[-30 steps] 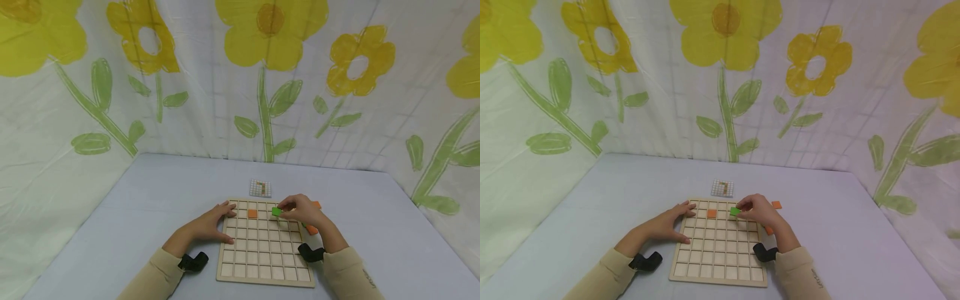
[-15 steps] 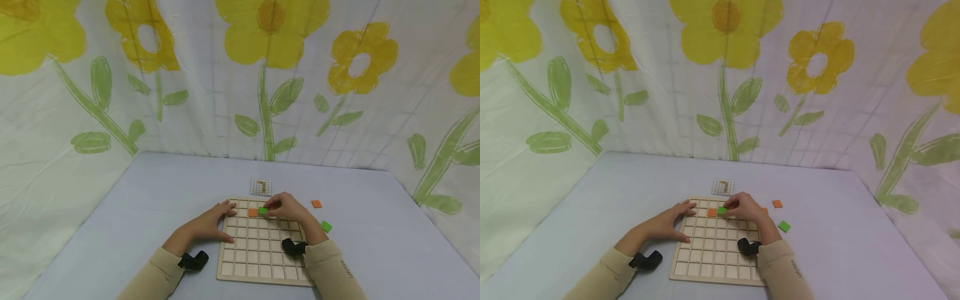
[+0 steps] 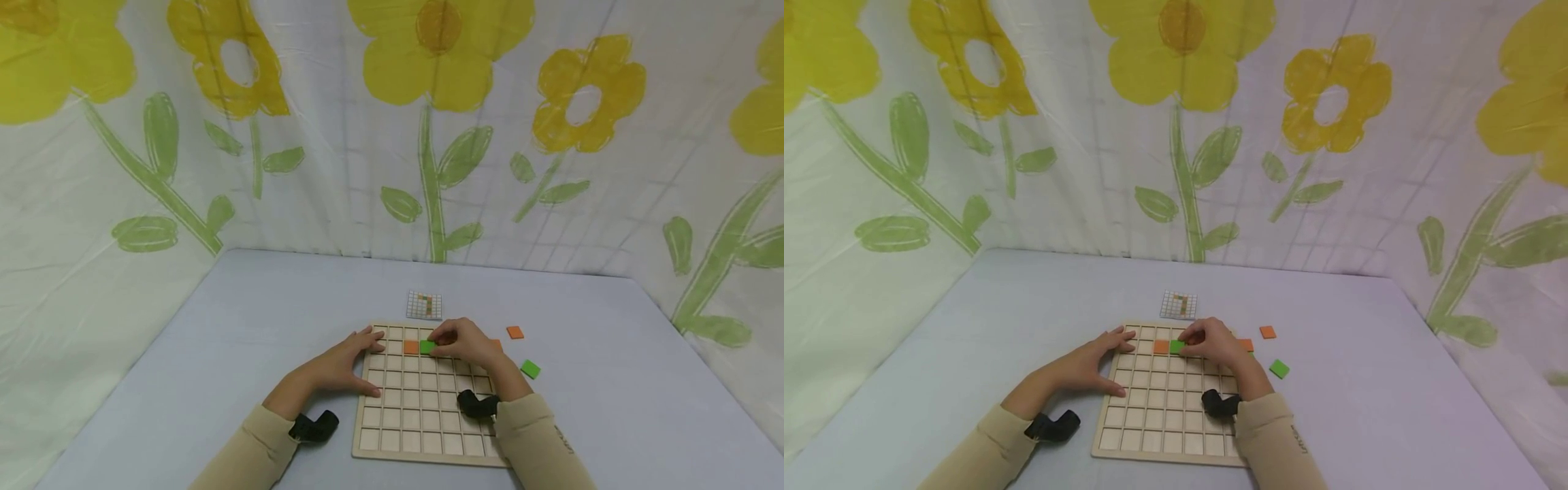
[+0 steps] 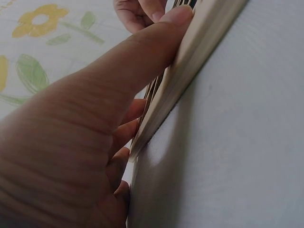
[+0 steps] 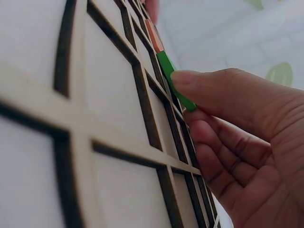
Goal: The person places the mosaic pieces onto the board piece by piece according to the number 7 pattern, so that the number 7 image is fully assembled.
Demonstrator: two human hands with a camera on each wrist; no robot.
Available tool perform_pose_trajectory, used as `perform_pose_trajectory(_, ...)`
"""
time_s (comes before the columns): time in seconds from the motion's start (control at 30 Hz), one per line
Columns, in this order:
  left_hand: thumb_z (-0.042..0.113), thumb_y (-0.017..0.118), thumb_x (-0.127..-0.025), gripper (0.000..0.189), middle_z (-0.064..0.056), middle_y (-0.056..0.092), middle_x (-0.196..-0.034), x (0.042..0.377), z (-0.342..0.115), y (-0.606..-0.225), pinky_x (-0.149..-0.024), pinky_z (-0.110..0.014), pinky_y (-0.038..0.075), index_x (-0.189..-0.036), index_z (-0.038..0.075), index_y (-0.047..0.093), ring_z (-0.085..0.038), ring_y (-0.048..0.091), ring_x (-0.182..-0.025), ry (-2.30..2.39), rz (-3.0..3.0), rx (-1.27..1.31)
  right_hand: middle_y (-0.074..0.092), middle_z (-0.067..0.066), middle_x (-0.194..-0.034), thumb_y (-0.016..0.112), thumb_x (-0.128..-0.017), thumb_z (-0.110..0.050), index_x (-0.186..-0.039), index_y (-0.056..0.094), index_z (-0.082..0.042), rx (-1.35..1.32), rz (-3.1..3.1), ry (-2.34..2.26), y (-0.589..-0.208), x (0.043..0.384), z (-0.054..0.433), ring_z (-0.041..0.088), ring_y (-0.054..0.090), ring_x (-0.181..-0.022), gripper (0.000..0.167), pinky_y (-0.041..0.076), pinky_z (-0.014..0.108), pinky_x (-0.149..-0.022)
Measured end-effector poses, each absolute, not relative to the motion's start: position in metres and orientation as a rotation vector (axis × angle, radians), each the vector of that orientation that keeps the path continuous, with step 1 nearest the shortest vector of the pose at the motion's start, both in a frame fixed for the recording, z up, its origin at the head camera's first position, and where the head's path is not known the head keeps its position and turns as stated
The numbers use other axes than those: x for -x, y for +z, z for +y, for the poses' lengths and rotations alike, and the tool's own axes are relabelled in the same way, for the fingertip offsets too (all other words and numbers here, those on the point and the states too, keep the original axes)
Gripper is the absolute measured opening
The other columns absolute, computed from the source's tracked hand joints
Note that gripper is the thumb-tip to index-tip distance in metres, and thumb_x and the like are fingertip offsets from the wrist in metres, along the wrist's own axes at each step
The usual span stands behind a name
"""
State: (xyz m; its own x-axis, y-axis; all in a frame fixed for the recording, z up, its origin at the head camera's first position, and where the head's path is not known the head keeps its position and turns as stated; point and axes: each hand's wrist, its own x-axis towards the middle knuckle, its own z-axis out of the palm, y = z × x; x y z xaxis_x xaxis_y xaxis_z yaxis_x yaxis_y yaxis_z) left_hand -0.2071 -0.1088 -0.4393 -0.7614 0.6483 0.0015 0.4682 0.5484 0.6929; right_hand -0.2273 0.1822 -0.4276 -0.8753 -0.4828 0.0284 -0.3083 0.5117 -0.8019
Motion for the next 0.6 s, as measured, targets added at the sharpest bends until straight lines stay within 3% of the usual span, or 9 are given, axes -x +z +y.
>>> perform_pose_trajectory(0.27,0.043,0.081,-0.067,0.080,-0.003,0.029,-0.152,0.2064,-0.1096,-0.4396,-0.120,-0.047,0.007,-0.134,0.013,0.048,-0.026,0.007,-0.146,1.027,2.523,-0.939,0.065,0.008,-0.094,0.074,-0.080,-0.024,-0.097,0.070,-0.004,0.809,2.545,-1.342,-0.4312,0.2273,0.1837,0.008,0.059,-0.079,0.027,0.054,0.025,-0.068)
perform_pose_trajectory(0.6,0.042,0.081,-0.068,0.081,-0.004,0.030,-0.152,0.2063,-0.1094,-0.4375,-0.120,-0.048,0.006,-0.135,0.013,0.046,-0.026,0.007,-0.146,1.028,2.518,-0.940,0.064,0.011,-0.097,0.073,-0.080,-0.013,-0.099,0.070,-0.004,0.677,2.612,-1.240,-0.4320,0.2283,0.1802,0.013,0.059,-0.081,0.021,0.053,0.022,-0.070)
